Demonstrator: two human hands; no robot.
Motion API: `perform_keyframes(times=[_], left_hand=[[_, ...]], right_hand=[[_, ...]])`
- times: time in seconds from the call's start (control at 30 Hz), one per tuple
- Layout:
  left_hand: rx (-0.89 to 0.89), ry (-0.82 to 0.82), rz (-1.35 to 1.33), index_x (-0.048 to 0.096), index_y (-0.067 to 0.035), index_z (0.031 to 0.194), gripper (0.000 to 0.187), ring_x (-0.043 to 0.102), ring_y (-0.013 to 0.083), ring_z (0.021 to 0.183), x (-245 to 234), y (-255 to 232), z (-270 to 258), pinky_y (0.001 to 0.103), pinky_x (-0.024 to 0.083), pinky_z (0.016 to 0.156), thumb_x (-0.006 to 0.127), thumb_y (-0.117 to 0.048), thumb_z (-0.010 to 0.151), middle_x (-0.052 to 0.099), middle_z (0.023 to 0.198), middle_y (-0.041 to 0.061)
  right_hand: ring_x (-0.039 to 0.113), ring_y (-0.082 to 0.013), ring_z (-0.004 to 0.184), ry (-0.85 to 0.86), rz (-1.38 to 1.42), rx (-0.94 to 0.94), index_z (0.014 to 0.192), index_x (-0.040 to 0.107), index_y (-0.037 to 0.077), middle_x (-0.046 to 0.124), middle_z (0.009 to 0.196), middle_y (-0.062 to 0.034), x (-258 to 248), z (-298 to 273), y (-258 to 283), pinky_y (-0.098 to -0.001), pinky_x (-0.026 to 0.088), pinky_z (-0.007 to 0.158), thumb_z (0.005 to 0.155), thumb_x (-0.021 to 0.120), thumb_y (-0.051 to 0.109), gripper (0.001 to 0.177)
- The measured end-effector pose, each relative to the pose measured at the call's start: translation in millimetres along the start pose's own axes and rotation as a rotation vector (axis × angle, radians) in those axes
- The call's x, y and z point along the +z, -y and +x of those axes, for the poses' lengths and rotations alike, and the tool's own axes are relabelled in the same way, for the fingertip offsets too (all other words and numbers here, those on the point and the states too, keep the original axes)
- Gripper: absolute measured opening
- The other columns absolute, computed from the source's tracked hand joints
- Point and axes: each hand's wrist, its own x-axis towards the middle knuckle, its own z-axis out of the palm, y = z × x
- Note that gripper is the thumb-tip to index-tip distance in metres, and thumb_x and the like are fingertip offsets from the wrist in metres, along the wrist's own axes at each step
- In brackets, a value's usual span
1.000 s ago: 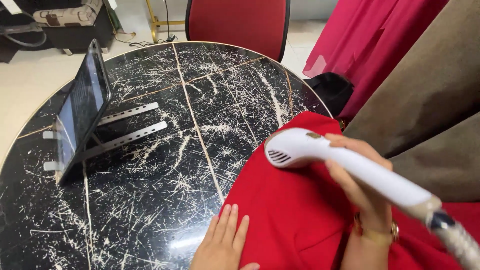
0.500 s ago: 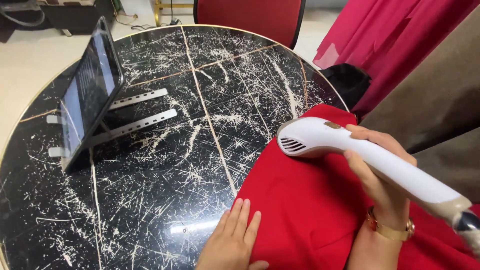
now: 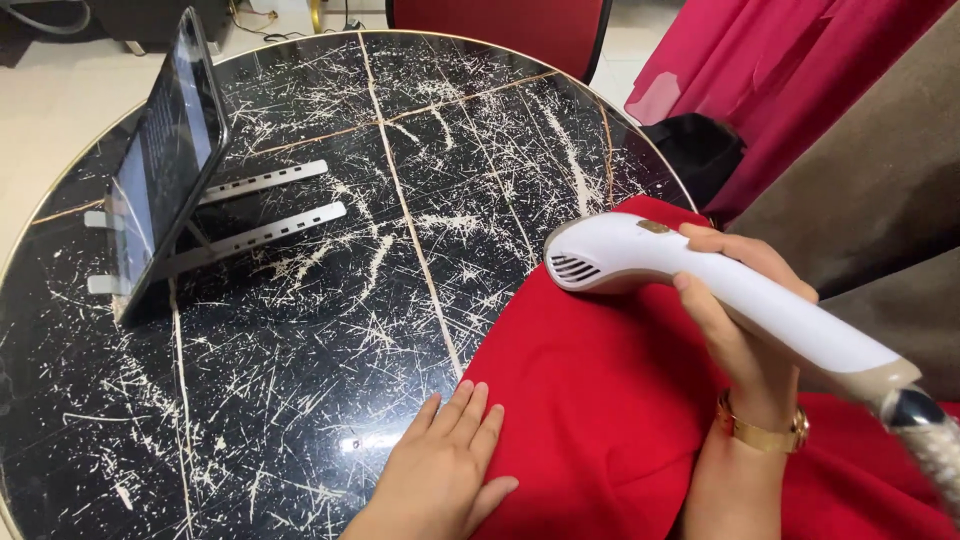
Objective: The person uses a handheld garment steamer to remove wrinkles from a red garment laid on a round table. The person holds the garment with the left hand while moving the steamer over the fabric with the right hand.
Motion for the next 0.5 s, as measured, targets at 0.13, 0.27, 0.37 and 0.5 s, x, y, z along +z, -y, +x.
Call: perform_keyframes(times=[0.13,0.27,0.37,0.5], left_hand=[[0.004,0.063,-0.003,0.045,-0.002,0.152,0.077,0.03,0.04,0.149,-4.2,1.6,2.0,0.057,0.02,0.118,0.053,-0.061,0.102,0.039,0.158,0.025],[0.001,0.035,-0.018,0.051,-0.002,0.147,0.072,0.038,0.0415,0.144,-11.3,0.0,4.4,0.056,0.028,0.115,0.057,-0.057,0.101,0.045,0.155,0.025],[-0.006,0.026,-0.033,0.054,-0.002,0.145,0.068,0.04,0.0416,0.142,-15.0,0.4,5.2,0.056,0.03,0.114,0.058,-0.053,0.101,0.047,0.153,0.025],[-0.009,0.041,-0.05,0.056,-0.002,0.143,0.066,0.042,0.0426,0.14,-16.4,1.4,7.1,0.056,0.033,0.112,0.06,-0.051,0.1,0.048,0.152,0.026]], right_hand=[[0.069,-0.03,0.117,-0.003,0.001,-0.02,0.116,0.066,-0.006,0.07,0.123,-0.0229,0.5,-2.6,3.7,-0.0384,0.053,0.11,0.094,0.069,-0.001,0.023],[0.07,-0.0305,0.119,-0.034,0.044,-0.012,0.116,0.064,-0.002,0.07,0.124,-0.0217,5.1,-3.1,-1.4,-0.0388,0.053,0.111,0.096,0.07,0.002,0.021],[0.07,-0.0301,0.119,-0.031,0.062,-0.009,0.115,0.064,-0.002,0.07,0.124,-0.0216,4.1,-2.8,0.4,-0.038,0.054,0.111,0.096,0.07,0.004,0.021],[0.07,-0.0306,0.119,0.03,0.017,-0.007,0.113,0.065,-0.004,0.071,0.123,-0.0232,-8.0,-4.7,9.6,-0.0381,0.052,0.111,0.095,0.069,0.002,0.019]])
